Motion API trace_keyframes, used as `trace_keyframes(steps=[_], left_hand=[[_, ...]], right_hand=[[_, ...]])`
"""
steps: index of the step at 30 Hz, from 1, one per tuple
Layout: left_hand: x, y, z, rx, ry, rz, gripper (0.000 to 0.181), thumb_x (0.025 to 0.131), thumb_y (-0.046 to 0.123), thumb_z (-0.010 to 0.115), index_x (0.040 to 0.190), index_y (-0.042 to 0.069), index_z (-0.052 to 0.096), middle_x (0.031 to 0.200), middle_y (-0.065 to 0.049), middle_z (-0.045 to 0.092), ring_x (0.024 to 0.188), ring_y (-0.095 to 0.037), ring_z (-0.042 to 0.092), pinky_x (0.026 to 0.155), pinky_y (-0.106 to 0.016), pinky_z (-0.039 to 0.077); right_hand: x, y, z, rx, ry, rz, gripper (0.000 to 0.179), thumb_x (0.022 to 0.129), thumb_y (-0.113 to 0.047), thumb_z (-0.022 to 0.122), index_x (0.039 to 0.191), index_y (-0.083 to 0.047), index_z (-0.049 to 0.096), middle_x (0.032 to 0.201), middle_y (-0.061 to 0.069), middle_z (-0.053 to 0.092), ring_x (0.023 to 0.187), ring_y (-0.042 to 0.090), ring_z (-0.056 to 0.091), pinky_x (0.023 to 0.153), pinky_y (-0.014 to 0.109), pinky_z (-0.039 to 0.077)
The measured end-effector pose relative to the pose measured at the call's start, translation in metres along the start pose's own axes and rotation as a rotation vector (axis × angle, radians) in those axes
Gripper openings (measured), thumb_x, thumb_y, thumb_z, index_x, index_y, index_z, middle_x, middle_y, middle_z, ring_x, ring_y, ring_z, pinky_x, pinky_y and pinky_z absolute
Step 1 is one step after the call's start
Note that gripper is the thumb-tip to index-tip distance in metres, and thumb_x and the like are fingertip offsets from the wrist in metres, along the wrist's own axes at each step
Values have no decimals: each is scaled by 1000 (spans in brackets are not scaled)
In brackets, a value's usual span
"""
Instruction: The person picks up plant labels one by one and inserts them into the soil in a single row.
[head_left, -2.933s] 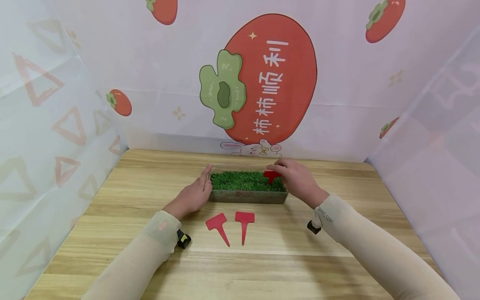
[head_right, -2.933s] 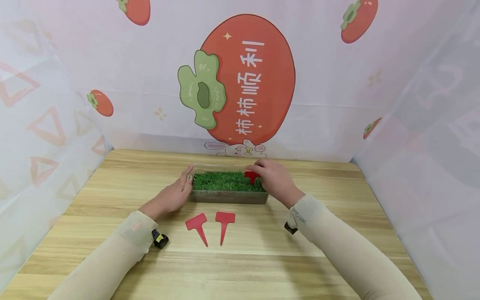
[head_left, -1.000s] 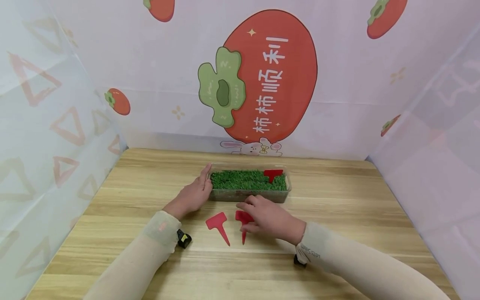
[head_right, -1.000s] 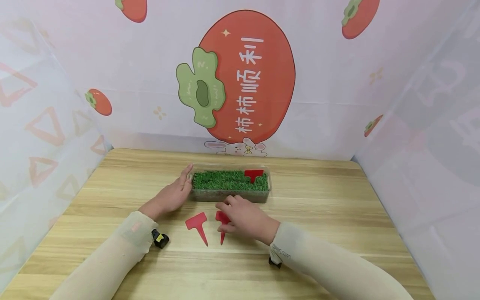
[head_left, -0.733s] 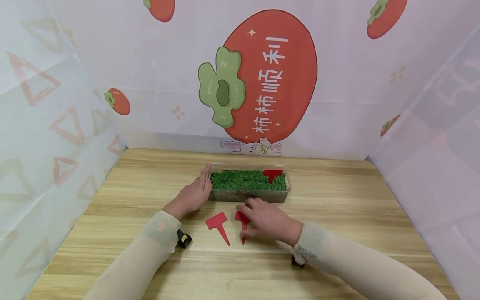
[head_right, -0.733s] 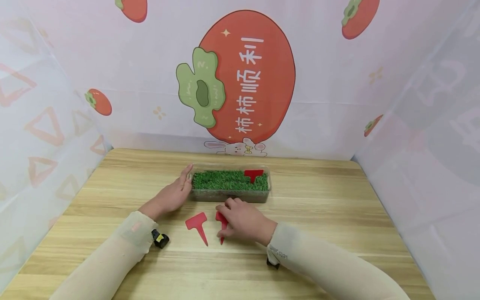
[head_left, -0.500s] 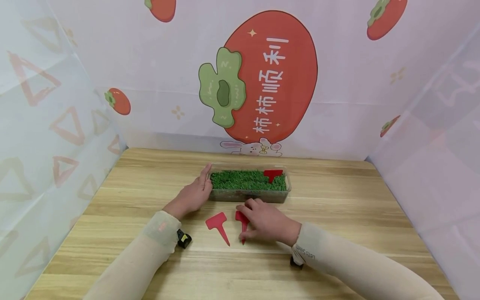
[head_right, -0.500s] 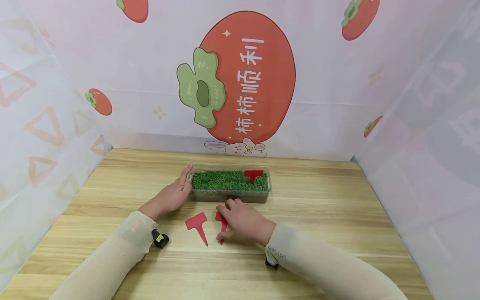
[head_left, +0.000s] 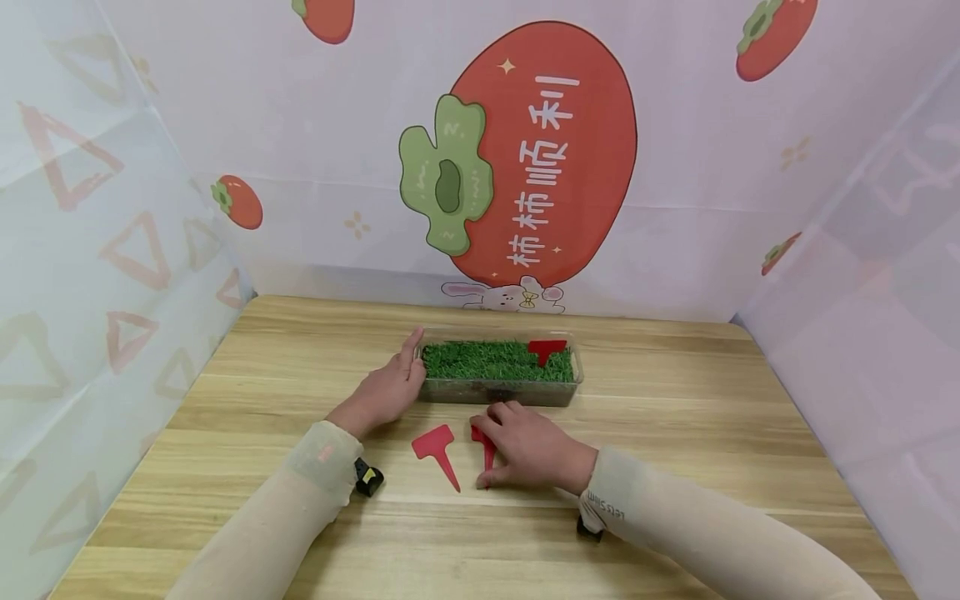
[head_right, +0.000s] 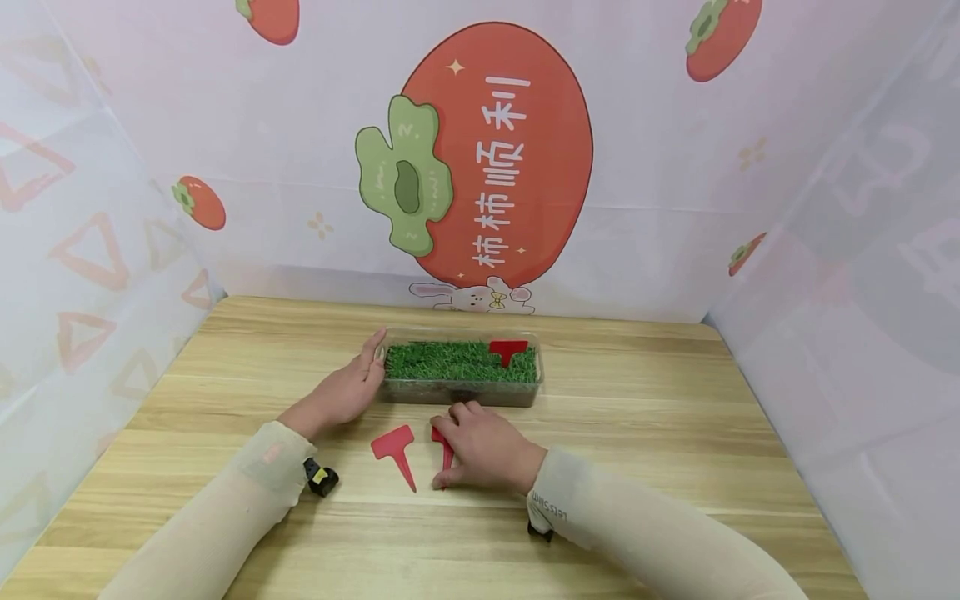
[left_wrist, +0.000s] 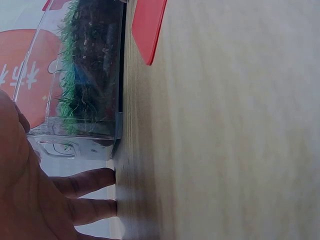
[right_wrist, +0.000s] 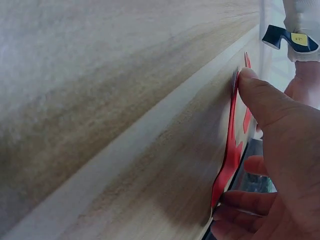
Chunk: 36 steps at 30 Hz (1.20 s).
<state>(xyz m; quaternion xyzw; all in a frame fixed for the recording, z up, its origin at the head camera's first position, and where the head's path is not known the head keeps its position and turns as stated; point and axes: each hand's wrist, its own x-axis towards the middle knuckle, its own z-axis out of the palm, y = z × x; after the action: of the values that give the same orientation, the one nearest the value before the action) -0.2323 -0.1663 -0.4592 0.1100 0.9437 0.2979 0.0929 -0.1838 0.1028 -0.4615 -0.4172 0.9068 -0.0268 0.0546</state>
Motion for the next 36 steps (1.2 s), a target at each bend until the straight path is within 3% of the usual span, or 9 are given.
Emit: trace_keyframes(steps=[15, 25, 36], left_hand=[[0, 2, -1, -5, -1, -2, 59, 109, 40, 13, 161, 31, -13, 163, -21, 25, 138, -47, 42, 107, -61, 39], [0, 1, 1, 5, 12, 15, 59, 109, 38, 13, 161, 30, -14, 166, -15, 21, 141, -44, 40, 106, -61, 40], [1, -1, 2, 15, 14, 3, 59, 108, 39, 13, 161, 29, -13, 163, -21, 26, 135, -48, 46, 100, -62, 43]], right_hand=[[0, -3, 5, -13, 69, -19, 87, 78, -73, 66, 141, -15, 54, 120, 2, 58, 106, 17, 52, 96, 32, 48], [2, 3, 8, 152, 67, 48, 93, 71, -69, 75, 145, -18, 50, 113, -2, 53, 96, 11, 44, 79, 25, 45], [-1, 6, 0, 168, 125, -10, 73, 79, -54, 79, 141, -23, 57, 107, -3, 54, 97, 10, 46, 77, 23, 48]])
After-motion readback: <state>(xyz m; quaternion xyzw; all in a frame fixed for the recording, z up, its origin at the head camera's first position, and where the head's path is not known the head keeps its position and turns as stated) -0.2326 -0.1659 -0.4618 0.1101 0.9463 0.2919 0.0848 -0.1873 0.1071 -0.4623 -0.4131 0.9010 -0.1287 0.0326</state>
